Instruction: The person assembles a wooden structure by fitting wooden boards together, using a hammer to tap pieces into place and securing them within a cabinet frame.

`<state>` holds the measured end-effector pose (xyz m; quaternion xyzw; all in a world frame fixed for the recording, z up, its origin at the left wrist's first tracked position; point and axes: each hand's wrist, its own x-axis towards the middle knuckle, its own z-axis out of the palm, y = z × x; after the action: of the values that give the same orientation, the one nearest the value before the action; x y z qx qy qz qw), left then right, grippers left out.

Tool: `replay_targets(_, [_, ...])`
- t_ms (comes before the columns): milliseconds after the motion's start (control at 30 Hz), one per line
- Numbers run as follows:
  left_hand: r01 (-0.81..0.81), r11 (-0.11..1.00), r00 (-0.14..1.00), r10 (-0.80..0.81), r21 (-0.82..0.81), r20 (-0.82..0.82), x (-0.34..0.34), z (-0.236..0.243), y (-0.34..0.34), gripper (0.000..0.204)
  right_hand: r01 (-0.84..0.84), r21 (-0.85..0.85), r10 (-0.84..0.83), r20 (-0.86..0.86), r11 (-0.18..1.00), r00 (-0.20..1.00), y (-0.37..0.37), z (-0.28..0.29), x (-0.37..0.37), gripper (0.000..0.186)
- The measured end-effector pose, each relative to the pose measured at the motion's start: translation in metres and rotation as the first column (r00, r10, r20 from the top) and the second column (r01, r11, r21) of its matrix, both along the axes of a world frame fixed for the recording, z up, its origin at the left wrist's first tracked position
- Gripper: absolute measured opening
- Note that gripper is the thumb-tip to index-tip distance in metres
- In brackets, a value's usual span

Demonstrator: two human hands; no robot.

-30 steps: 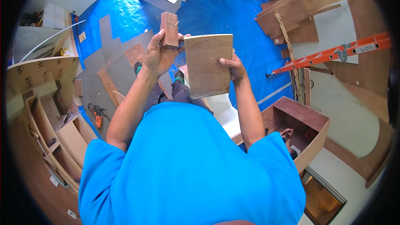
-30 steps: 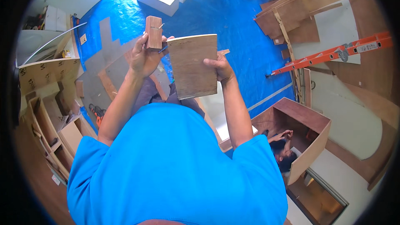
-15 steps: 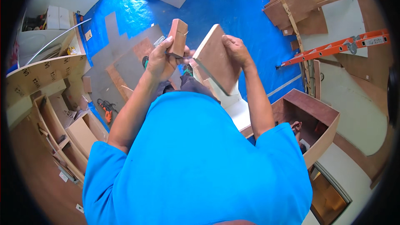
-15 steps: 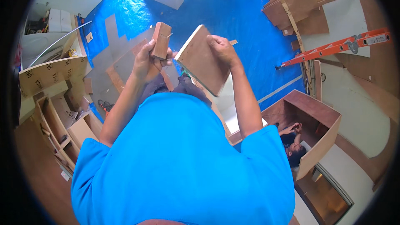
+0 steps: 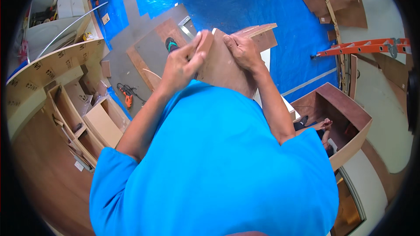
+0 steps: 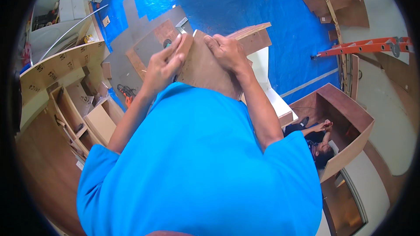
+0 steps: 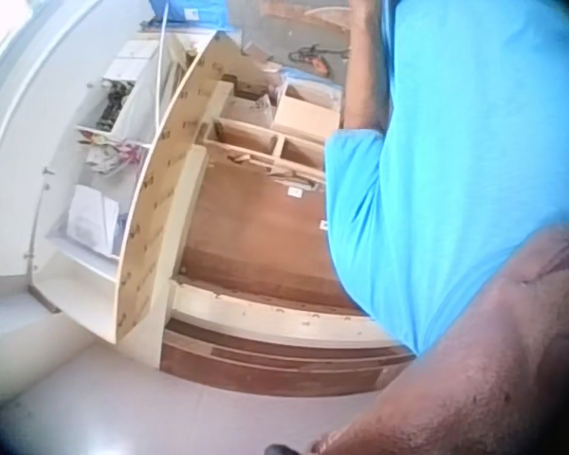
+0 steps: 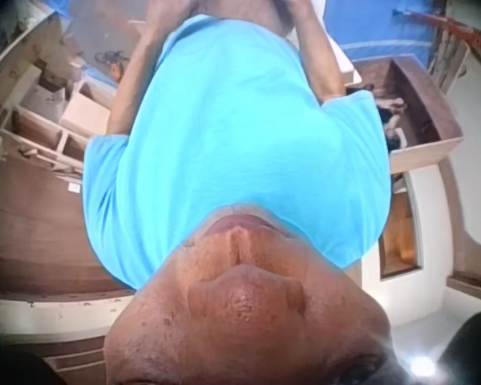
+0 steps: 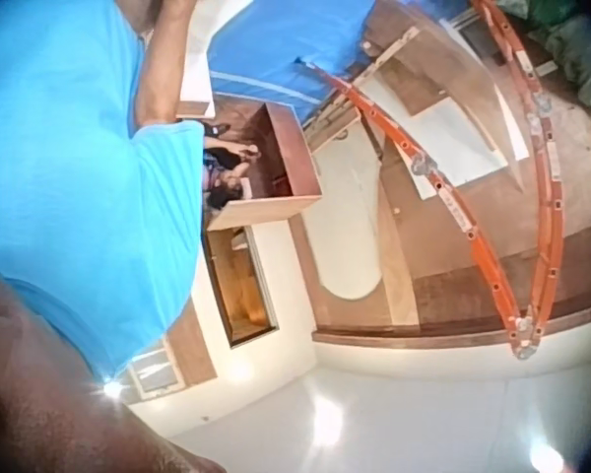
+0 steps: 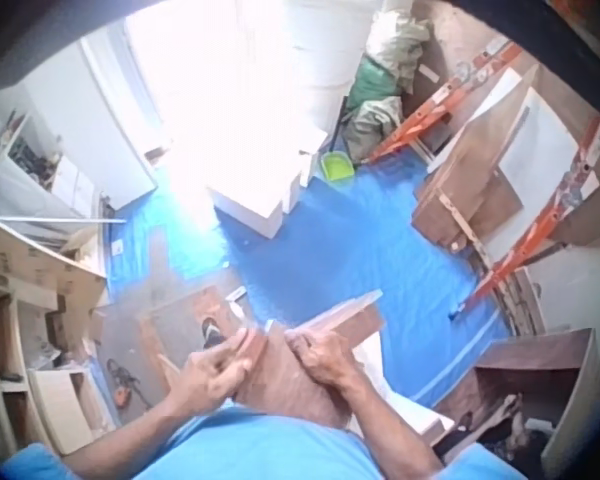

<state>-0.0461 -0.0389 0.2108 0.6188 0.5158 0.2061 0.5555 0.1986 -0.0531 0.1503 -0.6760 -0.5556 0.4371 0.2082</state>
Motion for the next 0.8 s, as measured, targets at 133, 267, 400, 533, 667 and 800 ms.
replay_targets(133, [-0.003, 0.998, 1.000, 0.002, 0.062, 0.019, 0.040, -0.029, 0.060, 0.064, 0.026, -0.004, -0.026, -0.090, 1.000, 0.996, -0.005, -0.020, 0.004, 0.060])
replay_targets(267, [-0.074, 0.978, 0.984, 0.103, -0.194, 0.146, 0.043, -0.008, 0.084, 0.063, -0.044, 0.032, 0.046, -0.081, 0.999, 0.996, 0.006, -0.013, 0.002, 0.060])
replay_targets(400, [-0.047, 0.999, 0.998, 0.046, 0.013, 0.036, 0.004, -0.001, 0.020, 0.061, 0.002, 0.004, -0.001, -0.097, 1.000, 0.995, 0.004, -0.022, 0.007, 0.057])
replay_targets(533, [-0.229, 0.966, 0.934, 0.254, -0.123, 0.253, 0.010, -0.010, 0.013, 0.044, -0.076, 0.105, 0.086, -0.097, 0.992, 0.992, 0.014, -0.023, -0.007, 0.052])
replay_targets(667, [-0.367, 0.917, 0.908, 0.390, -0.157, 0.156, -0.022, -0.123, 0.091, 0.044, -0.299, 0.168, 0.315, -0.080, 0.940, 0.946, 0.069, 0.043, -0.045, 0.041])
replay_targets(800, [-0.579, 0.777, 0.812, 0.575, -0.247, -0.095, -0.108, -0.103, 0.074, 0.056, -0.249, 0.088, 0.235, 0.151, 0.964, 0.960, 0.134, 0.023, -0.043, 0.044])
